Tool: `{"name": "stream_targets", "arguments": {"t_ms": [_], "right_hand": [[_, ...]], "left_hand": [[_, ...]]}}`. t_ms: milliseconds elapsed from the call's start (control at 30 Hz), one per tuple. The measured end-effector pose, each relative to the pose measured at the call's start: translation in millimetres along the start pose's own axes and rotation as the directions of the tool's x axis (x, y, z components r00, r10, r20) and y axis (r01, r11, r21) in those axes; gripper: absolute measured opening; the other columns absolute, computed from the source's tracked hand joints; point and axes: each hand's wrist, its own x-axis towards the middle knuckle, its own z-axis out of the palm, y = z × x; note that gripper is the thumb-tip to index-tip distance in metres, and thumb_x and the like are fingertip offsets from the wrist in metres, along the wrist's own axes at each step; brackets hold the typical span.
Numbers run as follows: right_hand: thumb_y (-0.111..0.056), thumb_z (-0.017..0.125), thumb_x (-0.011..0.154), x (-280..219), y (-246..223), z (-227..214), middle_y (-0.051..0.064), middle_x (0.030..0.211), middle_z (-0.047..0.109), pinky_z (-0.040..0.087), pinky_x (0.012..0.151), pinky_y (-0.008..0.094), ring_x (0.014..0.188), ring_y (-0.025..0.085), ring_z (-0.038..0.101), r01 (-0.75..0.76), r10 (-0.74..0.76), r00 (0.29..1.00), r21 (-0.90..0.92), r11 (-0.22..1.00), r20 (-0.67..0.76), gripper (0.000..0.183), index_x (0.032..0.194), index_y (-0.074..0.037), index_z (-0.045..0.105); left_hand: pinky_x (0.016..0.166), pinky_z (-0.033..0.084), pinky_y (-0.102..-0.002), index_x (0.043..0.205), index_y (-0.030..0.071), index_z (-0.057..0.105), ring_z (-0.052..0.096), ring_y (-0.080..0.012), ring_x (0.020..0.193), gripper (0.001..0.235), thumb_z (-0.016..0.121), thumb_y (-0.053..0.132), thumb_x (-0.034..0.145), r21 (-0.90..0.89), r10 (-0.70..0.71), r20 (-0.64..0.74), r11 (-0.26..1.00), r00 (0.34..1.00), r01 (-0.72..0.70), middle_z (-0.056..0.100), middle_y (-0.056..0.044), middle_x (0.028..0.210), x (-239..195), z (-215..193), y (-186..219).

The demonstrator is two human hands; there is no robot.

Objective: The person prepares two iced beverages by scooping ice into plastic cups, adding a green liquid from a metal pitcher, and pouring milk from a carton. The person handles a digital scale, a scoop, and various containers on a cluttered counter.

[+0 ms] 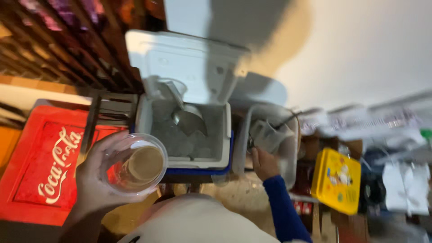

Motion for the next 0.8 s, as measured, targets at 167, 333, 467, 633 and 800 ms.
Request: {"name": "stream_targets", "arguments": {"t_ms": [167,333,467,633,800], "right_hand": [[-0.012,0.063,0.1,67,-174,-42,0.011,0.101,0.069,0.054,0.094,0.043,0.103,0.028,0.067,0.724,-0.714,0.689,-0.134,0.676,0.124,0.007,0.099,-0.008,0.069],[-0.012,0.062,0.079,133,-276,-14,0.015,0.137,0.06,0.039,0.108,0.051,0.131,0.032,0.052,0.872,-0.963,0.188,-0.484,0.073,0.194,0.033,0.108,-0.008,0.077],[-0.023,0.06,0.081,168,-263,-6,0.016,0.129,0.064,0.039,0.11,0.051,0.127,0.035,0.052,0.652,-0.88,0.153,-0.715,-0.253,0.45,0.036,0.104,-0.002,0.078],[-0.018,0.059,0.1,170,-223,-14,0.012,0.093,0.077,0.049,0.095,0.055,0.093,0.034,0.072,0.807,-0.428,0.579,-0.561,0.184,0.694,0.017,0.106,-0.01,0.072],[-0.018,0.059,0.089,124,-193,-37,0.014,0.105,0.075,0.057,0.084,0.05,0.101,0.033,0.073,0.715,-0.073,0.589,-0.477,0.512,0.805,0.032,0.118,-0.015,0.072]], "left_hand": [[0.11,0.056,-0.041,0.141,-0.002,0.046,0.065,-0.0243,0.124,0.107,0.098,0.015,0.049,0.158,0.013,-0.143,0.987,0.99,0.01,0.061,-0.015,0.135,-30,-5,3],[0.11,0.054,-0.041,0.143,-0.001,0.043,0.063,-0.0243,0.127,0.107,0.097,0.013,0.051,0.145,-0.01,-0.251,0.988,0.968,0.047,0.059,-0.016,0.139,-64,-15,4],[0.108,0.052,-0.04,0.142,0.0,0.043,0.063,-0.0239,0.126,0.108,0.097,0.012,0.05,0.062,-0.135,-0.308,0.985,0.942,0.162,0.061,-0.016,0.136,-84,-25,-8],[0.108,0.051,-0.039,0.139,-0.001,0.046,0.062,-0.0239,0.125,0.102,0.098,0.012,0.052,0.131,-0.167,-0.337,0.966,0.927,0.222,0.062,-0.016,0.134,-94,-43,-33],[0.11,0.049,-0.04,0.143,0.0,0.042,0.061,-0.0253,0.128,0.106,0.098,0.013,0.054,0.066,-0.135,-0.276,0.985,0.952,0.159,0.061,-0.017,0.137,-87,-68,-50]]}}
